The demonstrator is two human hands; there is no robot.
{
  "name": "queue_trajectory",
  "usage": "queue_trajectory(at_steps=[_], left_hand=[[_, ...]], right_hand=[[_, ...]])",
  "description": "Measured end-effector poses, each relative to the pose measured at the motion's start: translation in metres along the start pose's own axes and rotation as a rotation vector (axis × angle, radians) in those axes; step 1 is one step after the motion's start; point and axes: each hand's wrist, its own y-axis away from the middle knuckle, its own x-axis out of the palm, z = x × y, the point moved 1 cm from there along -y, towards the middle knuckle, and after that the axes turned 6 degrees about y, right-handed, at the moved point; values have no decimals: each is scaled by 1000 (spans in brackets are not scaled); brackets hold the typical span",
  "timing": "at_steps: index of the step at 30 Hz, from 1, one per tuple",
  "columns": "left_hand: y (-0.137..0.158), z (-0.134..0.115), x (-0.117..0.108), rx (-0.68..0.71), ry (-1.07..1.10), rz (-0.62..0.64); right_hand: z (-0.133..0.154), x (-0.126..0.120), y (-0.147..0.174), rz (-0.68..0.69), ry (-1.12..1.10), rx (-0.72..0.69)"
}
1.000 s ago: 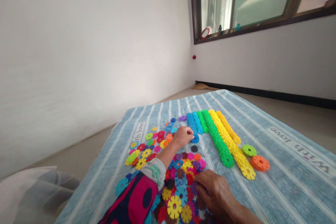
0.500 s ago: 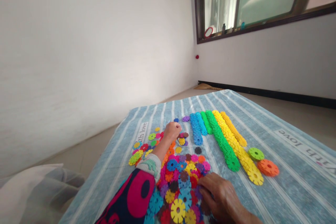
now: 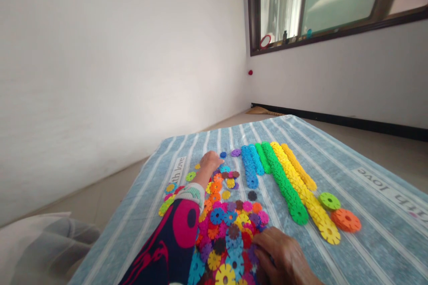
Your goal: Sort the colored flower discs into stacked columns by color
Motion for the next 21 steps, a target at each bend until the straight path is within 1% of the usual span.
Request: queue_trajectory(at_steps=[6,14,18,21], left_hand=[[-3,0,6,-34,-30,1],[-3,3,7,-41,17,4],[0,5,2,-9,78,-18],[9,3,-4,73,146,-5]], right_hand=[[1,-1,-1,16,-32,6],[0,3,0,3,-2,11],[1,1,0,13,-2,30],[2,2,1,12,24,54]])
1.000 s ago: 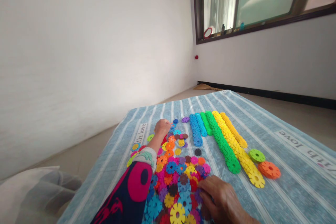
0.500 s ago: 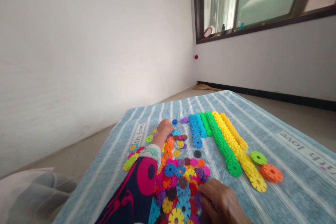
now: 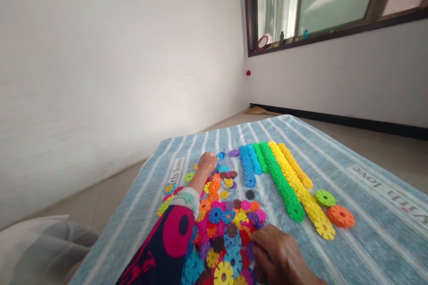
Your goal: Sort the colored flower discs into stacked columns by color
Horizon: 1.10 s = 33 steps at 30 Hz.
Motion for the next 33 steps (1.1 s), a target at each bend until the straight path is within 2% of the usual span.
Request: queue_trajectory(at_steps=[7,12,22,33], left_hand=[[54,-28,7,287,155,205],[87,-49,21,386,176,285],[94,-58,37,375,82,255],[98,-58,34,315,-59,207]], right_hand=[[0,4,2,29,74,50],[0,3,2,48,79,69],[-1,3,0,45,80,50],[-1,1,0,30,81,19]])
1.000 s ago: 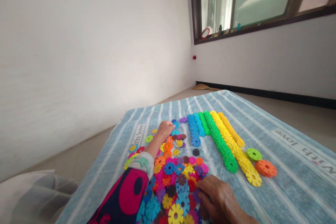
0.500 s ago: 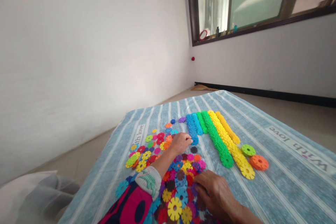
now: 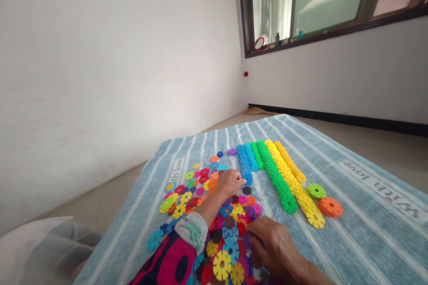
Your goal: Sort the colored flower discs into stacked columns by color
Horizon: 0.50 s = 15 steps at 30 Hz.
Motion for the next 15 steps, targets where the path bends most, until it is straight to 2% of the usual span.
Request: queue_trajectory(at_steps=[8,12,15], left_hand=[[2,5,4,9,12,-36],[3,17,-7,-41,16,-81],[4,35,-21,-111,8,-124]], right_hand=[[2,-1,1,12,20,21],[3,-1,2,18,3,15],[2,0,2,30,-8,9]])
